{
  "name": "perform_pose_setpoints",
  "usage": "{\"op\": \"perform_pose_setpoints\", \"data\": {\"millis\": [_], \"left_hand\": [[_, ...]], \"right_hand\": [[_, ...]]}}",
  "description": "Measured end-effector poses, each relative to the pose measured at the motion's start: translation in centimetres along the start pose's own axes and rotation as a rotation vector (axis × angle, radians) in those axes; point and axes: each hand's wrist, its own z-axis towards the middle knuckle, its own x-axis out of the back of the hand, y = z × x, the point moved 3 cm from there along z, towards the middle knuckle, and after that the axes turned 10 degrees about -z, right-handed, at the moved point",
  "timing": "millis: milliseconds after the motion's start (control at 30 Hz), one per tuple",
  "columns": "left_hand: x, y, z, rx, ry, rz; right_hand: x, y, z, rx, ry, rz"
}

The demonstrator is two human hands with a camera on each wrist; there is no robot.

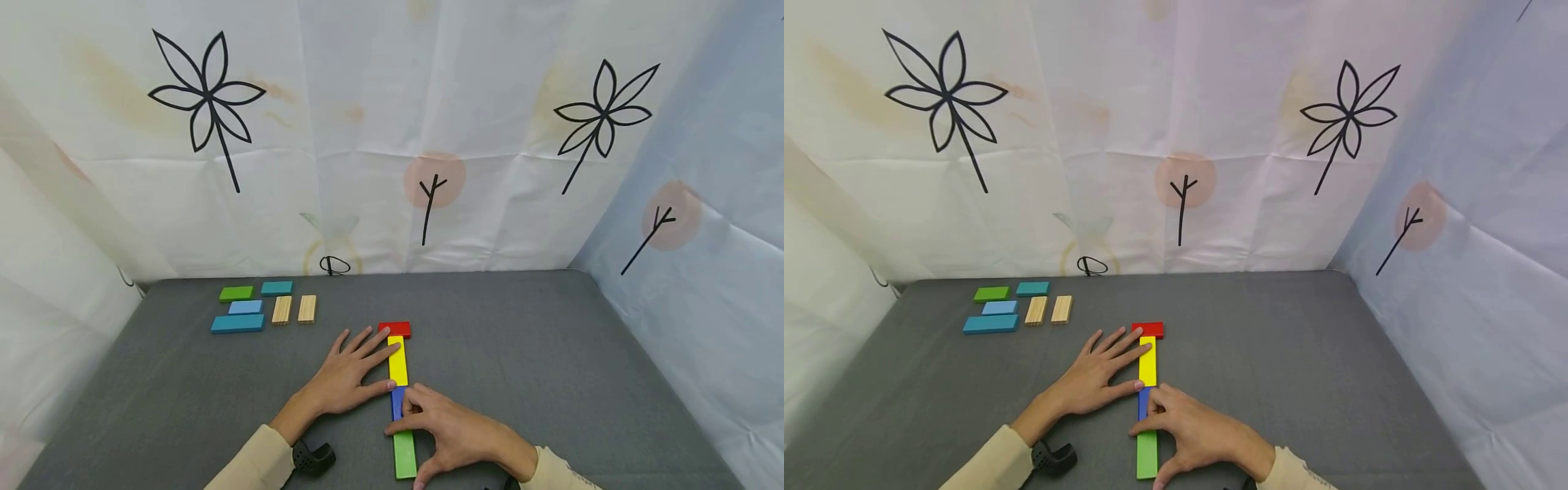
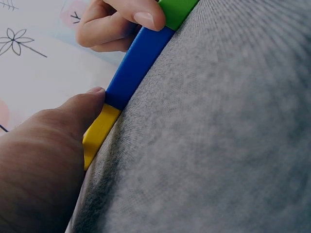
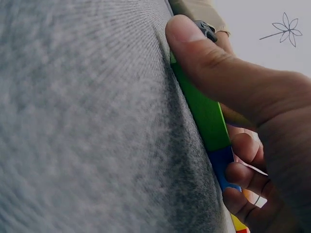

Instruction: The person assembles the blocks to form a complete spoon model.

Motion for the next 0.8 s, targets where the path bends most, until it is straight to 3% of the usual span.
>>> {"op": "perform_pose_setpoints", "data": {"millis": [800], "left_hand": [[-0.17, -0.17, 0.00, -0.001, 0.006, 0.009]], "right_hand": [[0.25, 0.10, -0.21, -0.008, -0.002, 0.006]]}}
